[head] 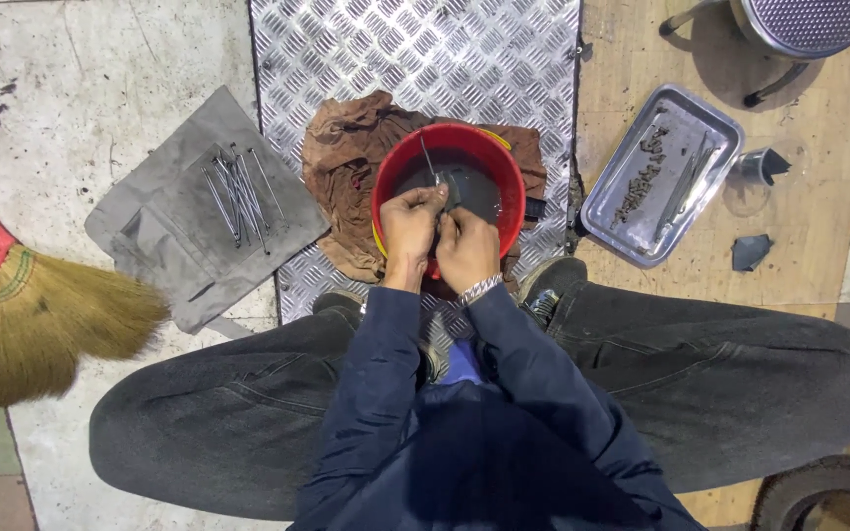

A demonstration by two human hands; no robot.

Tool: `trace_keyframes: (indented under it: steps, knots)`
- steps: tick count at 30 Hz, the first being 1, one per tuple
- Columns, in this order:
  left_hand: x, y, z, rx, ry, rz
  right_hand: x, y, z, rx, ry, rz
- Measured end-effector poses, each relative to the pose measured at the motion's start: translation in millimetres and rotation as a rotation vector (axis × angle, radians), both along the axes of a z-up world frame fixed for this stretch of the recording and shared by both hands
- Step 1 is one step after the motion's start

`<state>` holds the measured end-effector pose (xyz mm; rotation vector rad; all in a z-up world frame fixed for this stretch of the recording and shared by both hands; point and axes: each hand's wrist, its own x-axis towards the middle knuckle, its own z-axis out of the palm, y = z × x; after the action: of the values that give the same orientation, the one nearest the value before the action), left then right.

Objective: The person sits cross-legged on a metal mat and cleans metal tools by dipping them into a red bucket filled with dark liquid. They scrub the tools with a small brush and a dark abrasive pad, then place the cleaned items onto a metal tray.

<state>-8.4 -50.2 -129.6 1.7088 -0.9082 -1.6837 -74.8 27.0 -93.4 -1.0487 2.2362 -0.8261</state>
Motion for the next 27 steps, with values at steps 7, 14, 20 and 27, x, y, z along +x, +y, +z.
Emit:
trace_keyframes:
  steps: [7, 14, 20, 27]
  knots:
    - [-1.3, 5.1, 14.5, 0.036, 0.05, 0.064, 3.8, 16.9, 27.2, 0.003, -0.022, 0.003]
    - [-2.2, 3.1, 20.4, 0.014, 0.125, 0.113, 11.7, 44.5, 53.8, 0.037, 0.016, 0.043]
    - [-2.4, 3.2, 19.5, 0.017, 0.162, 0.137, 15.2, 56.1, 74.0, -0.003, -0.023, 0.053]
    - [3.4, -4.3, 13.2, -0.012, 0.107, 0.168, 10.4, 43.7, 51.4, 0.011, -0.05, 0.073]
